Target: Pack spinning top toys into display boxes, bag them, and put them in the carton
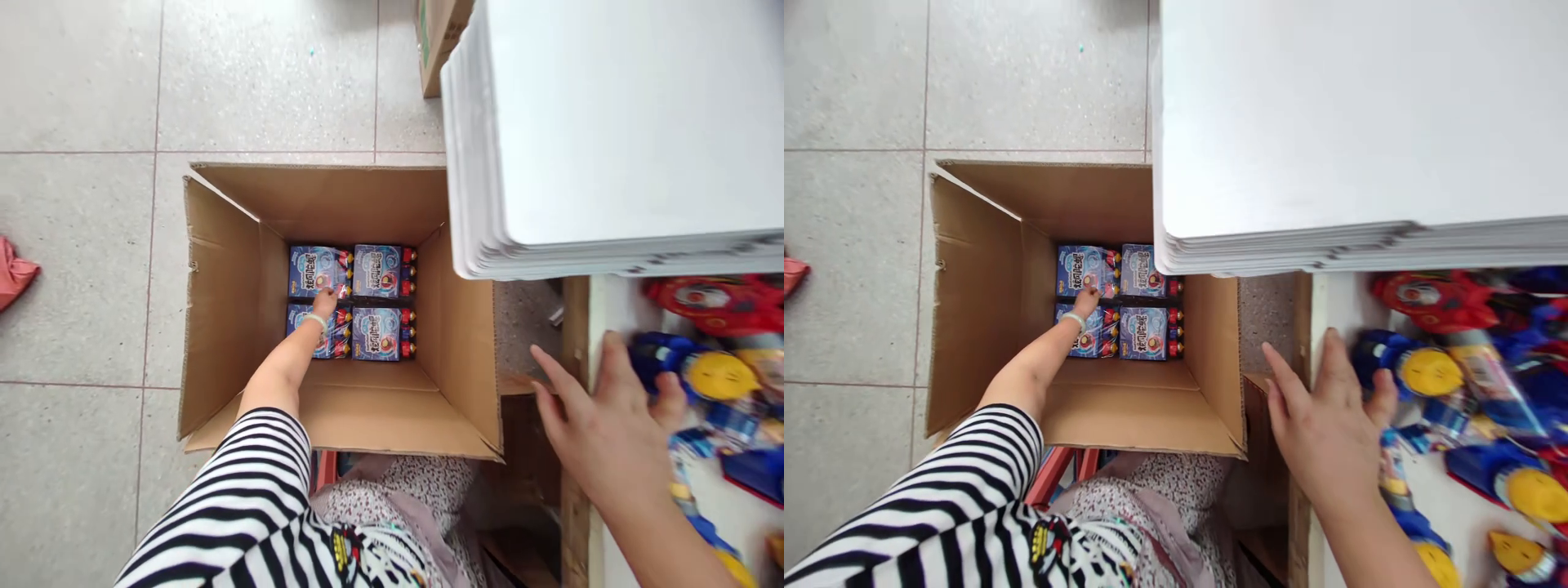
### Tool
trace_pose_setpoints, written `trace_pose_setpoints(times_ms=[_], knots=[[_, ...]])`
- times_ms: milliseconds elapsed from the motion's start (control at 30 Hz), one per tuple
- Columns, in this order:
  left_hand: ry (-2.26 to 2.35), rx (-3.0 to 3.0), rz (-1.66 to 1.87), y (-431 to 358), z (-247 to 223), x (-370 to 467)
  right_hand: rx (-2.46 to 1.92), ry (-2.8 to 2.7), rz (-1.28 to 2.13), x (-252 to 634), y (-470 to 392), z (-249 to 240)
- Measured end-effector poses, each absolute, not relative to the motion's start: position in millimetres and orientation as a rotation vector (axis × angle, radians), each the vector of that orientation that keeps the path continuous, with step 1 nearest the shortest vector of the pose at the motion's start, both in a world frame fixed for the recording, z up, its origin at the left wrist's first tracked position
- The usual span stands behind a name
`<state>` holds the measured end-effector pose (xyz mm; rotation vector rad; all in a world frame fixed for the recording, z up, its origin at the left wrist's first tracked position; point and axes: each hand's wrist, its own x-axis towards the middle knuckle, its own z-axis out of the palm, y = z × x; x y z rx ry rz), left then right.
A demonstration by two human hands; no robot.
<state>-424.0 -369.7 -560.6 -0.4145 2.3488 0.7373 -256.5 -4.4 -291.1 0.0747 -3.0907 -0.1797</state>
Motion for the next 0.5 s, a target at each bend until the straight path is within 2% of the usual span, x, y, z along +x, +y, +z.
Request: trace_pose_setpoints(times_ms=[100, 133, 200, 267, 300, 333, 400, 500], knots=[[2.545, -0.395, 1.058, -353, -490, -464, 0.074, -3.109, -0.179, -258, -10, -287], [2.636, -0.364, 1.303, -345, -456, -478, 0.072, -3.137, -0.173, -259, -13, -284], [2.705, -0.182, 2.038, -324, -375, -503, 0.057, -3.193, -0.155, -261, -18, -278], [2.486, 0.259, 2.685, -292, -285, -516, 0.013, -3.238, -0.118, -263, -22, -272], [2.339, 0.523, 2.802, -271, -242, -517, -0.012, -3.247, -0.091, -264, -24, -269], [2.216, 0.729, 2.785, -247, -203, -514, -0.032, -3.249, -0.059, -265, -25, -266], [2.053, 0.904, 2.504, -190, -141, -504, -0.067, -3.238, 0.004, -264, -29, -261], [1.935, 0.797, 2.015, -102, -92, -489, -0.1, -3.203, 0.068, -256, -30, -251]])
